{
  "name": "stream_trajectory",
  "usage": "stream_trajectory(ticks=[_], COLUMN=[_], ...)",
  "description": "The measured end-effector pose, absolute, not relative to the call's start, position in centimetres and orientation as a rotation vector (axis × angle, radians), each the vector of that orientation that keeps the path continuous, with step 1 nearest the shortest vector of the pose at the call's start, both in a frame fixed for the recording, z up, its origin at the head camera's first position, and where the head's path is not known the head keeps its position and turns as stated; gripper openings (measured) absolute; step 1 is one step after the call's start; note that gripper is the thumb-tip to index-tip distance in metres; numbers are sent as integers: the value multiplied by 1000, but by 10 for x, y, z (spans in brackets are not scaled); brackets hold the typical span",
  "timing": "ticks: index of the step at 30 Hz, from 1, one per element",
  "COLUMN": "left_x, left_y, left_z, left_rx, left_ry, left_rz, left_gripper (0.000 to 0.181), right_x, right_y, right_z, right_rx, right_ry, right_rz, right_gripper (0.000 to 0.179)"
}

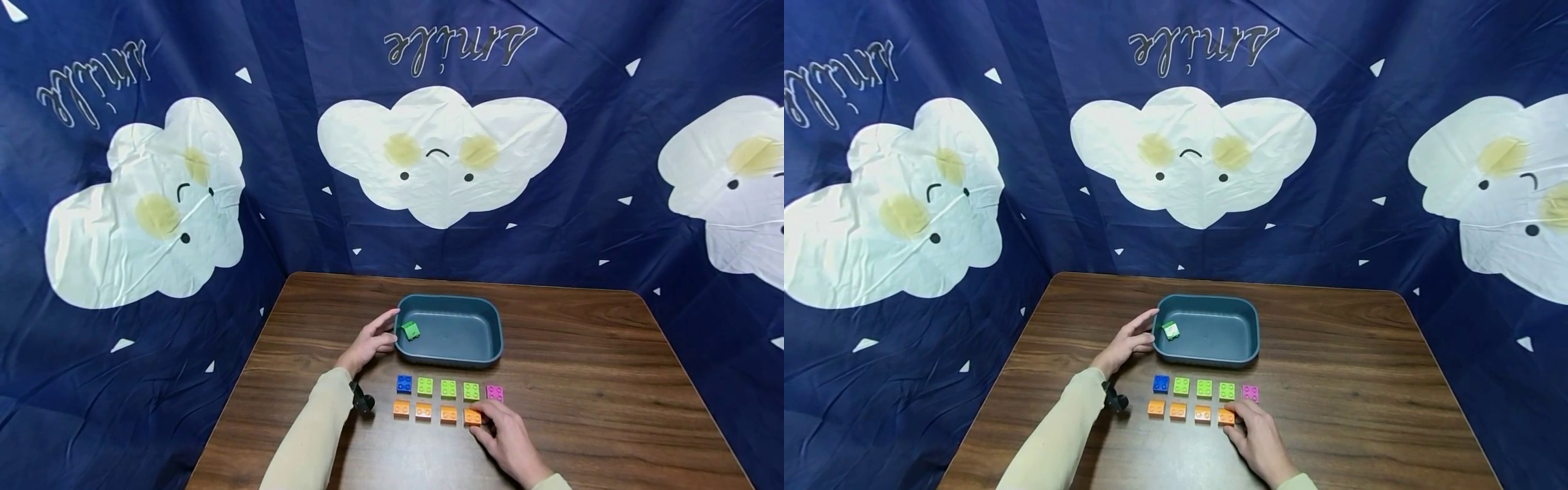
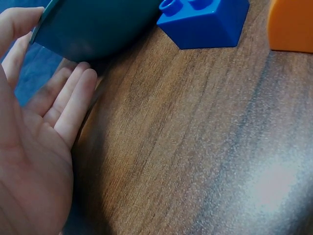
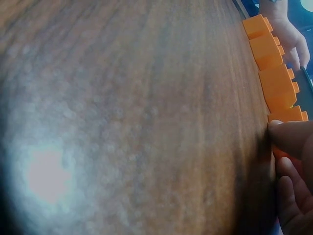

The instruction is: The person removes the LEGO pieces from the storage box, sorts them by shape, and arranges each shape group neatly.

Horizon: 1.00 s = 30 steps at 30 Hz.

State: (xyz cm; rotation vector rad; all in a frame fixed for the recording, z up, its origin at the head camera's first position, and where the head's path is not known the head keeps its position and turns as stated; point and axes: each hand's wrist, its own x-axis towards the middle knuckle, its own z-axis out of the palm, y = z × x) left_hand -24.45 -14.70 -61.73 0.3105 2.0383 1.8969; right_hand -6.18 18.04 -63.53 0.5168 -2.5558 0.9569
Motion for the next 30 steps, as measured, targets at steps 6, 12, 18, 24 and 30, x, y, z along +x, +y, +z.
stream_trajectory(ticks=[6, 12, 18, 24, 30], left_x=[-244, -245, -245, -245, -247], left_y=[-147, -147, -148, -149, -149], left_z=[-617, -618, -618, -619, -621], left_rx=[308, 304, 294, 289, 316], left_ry=[2045, 2050, 2056, 2048, 2051], left_rz=[1893, 1889, 1885, 1890, 1875], left_gripper=[66, 66, 67, 67, 66], right_x=[-61, -61, -60, -57, -54], right_y=[180, 180, 183, 187, 194], right_z=[-635, -635, -632, -627, -619], right_rx=[473, 488, 496, 506, 551], right_ry=[-2585, -2573, -2591, -2623, -2583], right_rz=[971, 959, 977, 1047, 1056], right_gripper=[42, 44, 48, 49, 49])
